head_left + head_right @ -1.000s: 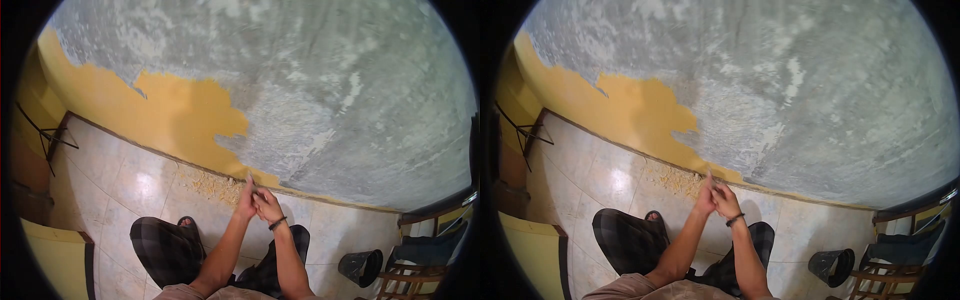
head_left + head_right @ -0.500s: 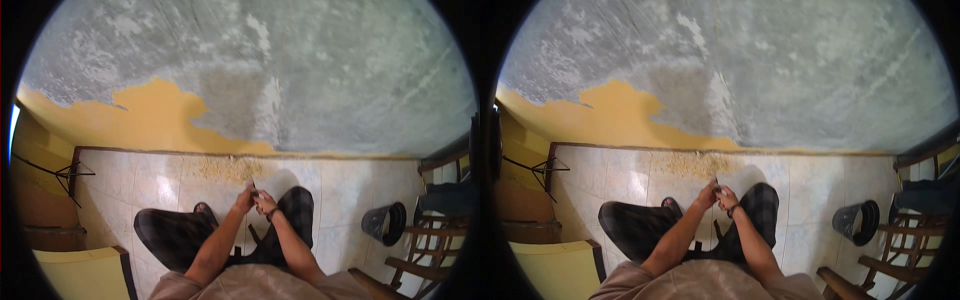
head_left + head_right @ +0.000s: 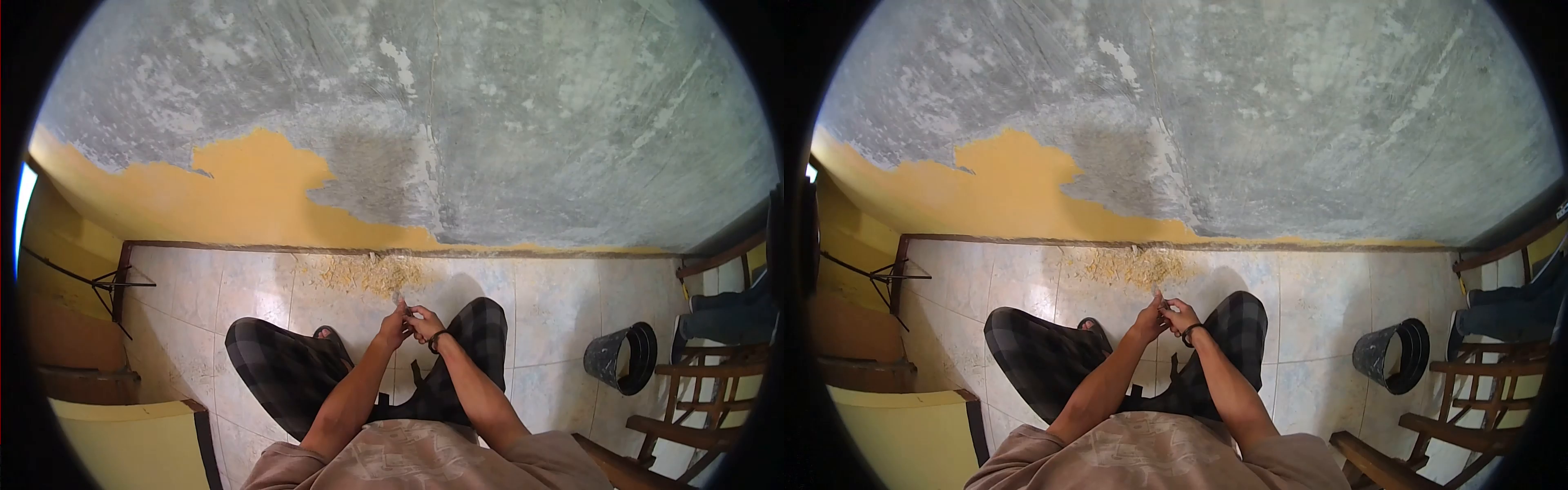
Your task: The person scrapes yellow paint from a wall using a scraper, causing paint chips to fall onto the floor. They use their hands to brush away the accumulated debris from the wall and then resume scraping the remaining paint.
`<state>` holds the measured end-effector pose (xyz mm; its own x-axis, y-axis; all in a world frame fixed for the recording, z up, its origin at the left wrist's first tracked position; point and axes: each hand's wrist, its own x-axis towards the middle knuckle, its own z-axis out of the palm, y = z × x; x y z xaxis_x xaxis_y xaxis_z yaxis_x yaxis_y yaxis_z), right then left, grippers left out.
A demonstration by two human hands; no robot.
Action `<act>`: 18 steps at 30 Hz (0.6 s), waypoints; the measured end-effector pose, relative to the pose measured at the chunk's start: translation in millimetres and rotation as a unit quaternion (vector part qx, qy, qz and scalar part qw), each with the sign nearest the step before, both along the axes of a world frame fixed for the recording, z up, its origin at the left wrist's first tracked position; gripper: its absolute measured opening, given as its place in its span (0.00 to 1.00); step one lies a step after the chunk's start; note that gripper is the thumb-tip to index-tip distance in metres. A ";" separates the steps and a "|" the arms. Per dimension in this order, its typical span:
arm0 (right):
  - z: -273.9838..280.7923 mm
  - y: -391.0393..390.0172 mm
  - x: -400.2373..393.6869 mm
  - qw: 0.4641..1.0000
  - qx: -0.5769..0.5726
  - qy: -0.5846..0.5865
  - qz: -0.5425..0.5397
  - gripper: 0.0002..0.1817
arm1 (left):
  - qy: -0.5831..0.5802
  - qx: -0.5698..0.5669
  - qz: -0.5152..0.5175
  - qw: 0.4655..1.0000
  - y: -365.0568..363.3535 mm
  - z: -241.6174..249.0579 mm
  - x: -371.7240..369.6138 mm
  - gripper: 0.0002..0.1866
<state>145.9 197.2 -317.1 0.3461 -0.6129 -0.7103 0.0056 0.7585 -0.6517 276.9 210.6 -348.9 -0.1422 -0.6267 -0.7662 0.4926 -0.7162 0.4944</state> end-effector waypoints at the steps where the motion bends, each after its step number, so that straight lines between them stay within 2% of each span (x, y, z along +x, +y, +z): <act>1: 2.7 -0.2 0.6 1.000 -0.015 0.002 -0.008 0.12 | -0.016 -0.010 -0.005 1.000 -2.8 5.5 0.6 0.30; 4: 7.0 -3.2 1.9 1.000 -0.020 -0.004 -0.017 0.14 | -0.081 -0.009 -0.023 0.996 -9.1 17.1 -2.2 0.31; 7: 0.8 -5.6 1.9 0.999 -0.014 -0.027 -0.029 0.16 | -0.153 -0.011 -0.029 0.988 -5.3 3.4 -2.0 0.34; 10: -18.4 -3.5 3.5 0.997 0.012 0.072 -0.036 0.16 | -0.218 -0.019 -0.083 0.972 17.4 -9.7 2.6 0.40; 13: -26.3 -7.5 7.1 0.991 0.035 0.107 -0.073 0.17 | -0.257 0.064 -0.077 0.961 43.5 -32.0 11.2 0.38; 17: -43.7 -4.7 11.6 0.994 0.021 0.066 -0.087 0.23 | -0.273 0.037 -0.086 0.957 58.1 -66.8 24.7 0.36; 18: -46.8 -4.6 13.2 0.994 0.010 0.081 -0.075 0.24 | -0.282 0.026 -0.105 0.953 55.4 -58.3 22.4 0.34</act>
<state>159.1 192.6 -363.9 0.1317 -0.6346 -0.7615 0.0163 0.7695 -0.6384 299.3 266.0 -407.2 0.1829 -0.5894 -0.7869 0.0016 -0.8002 0.5997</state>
